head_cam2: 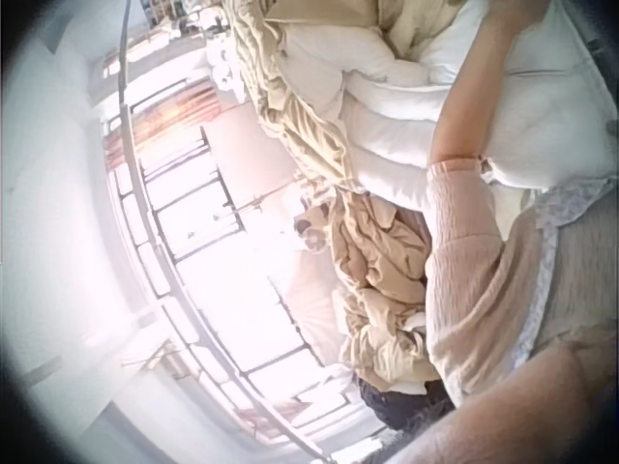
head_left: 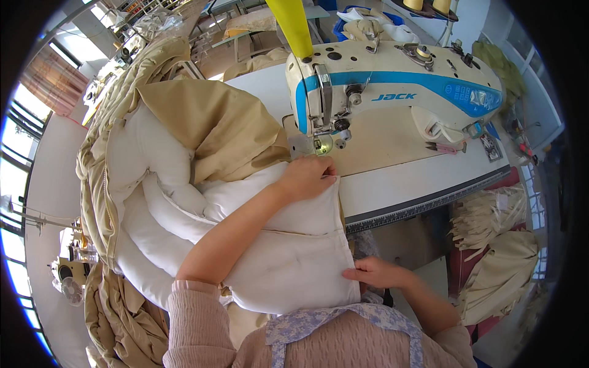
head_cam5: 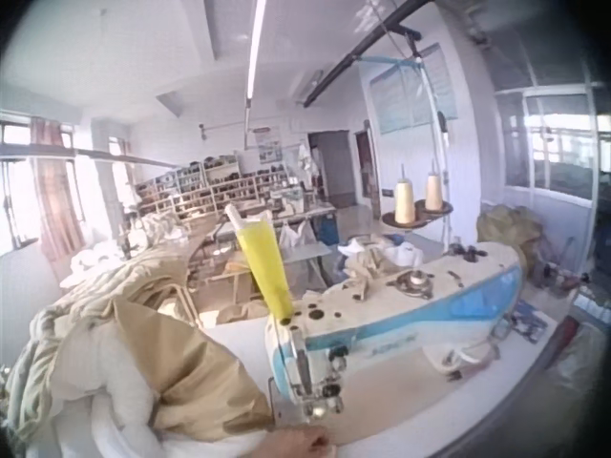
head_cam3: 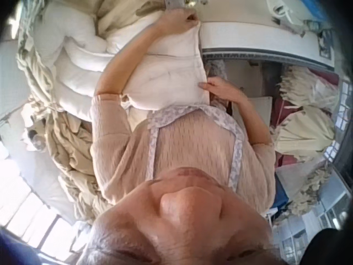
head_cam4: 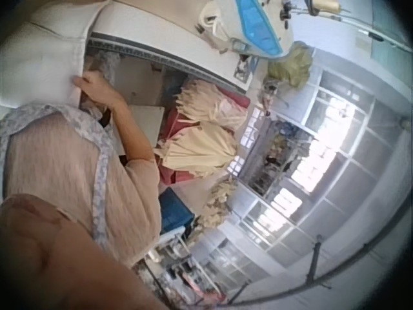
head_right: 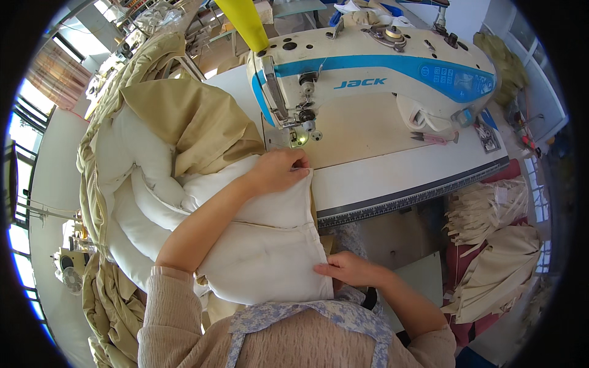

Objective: The person operates an industrial sewing machine to attach a zipper to a beige fabric item. They guide the fabric and zipper under the needle, sew along the zipper tape, and periodically adjust the material to maintain alignment. The person also uses a small tool to assist with zipper placement.

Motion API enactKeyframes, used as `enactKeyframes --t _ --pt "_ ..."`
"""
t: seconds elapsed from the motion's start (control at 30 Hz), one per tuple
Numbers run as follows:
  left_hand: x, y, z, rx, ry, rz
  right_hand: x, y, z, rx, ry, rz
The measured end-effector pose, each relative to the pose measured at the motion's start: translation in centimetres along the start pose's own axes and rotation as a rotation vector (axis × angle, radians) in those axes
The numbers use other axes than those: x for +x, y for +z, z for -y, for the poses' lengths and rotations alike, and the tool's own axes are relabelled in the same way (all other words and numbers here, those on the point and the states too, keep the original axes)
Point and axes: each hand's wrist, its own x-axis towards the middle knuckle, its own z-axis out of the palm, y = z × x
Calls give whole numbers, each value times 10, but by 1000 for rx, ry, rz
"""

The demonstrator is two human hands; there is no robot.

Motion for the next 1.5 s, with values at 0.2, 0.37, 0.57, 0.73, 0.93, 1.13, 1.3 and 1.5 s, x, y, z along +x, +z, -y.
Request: enactKeyframes --t 0.2,0.37,0.57,0.73,0.93,1.13,1.3,1.5 --pt "7 -11 -6 -130 -161 100 53 -63 64 -435 -672 -1035" --pt "5 -19 10 -279 -162 138 89 -92 78 -489 -601 -895" --pt "3 -29 19 -369 -122 174 95 -95 85 -449 -597 -859" --pt "-8 -28 -3 36 -156 1 101 -100 102 -627 -466 -817" --pt "-66 4 -23 476 282 -292 100 -114 114 -670 -407 -797" --pt "-43 19 -1 508 229 -407 108 -117 120 -640 -433 -918" --pt "-27 16 5 482 262 -465 128 -134 109 -679 -440 -1021" --pt "-12 12 14 488 269 -497 138 -140 107 -692 -587 -1112"
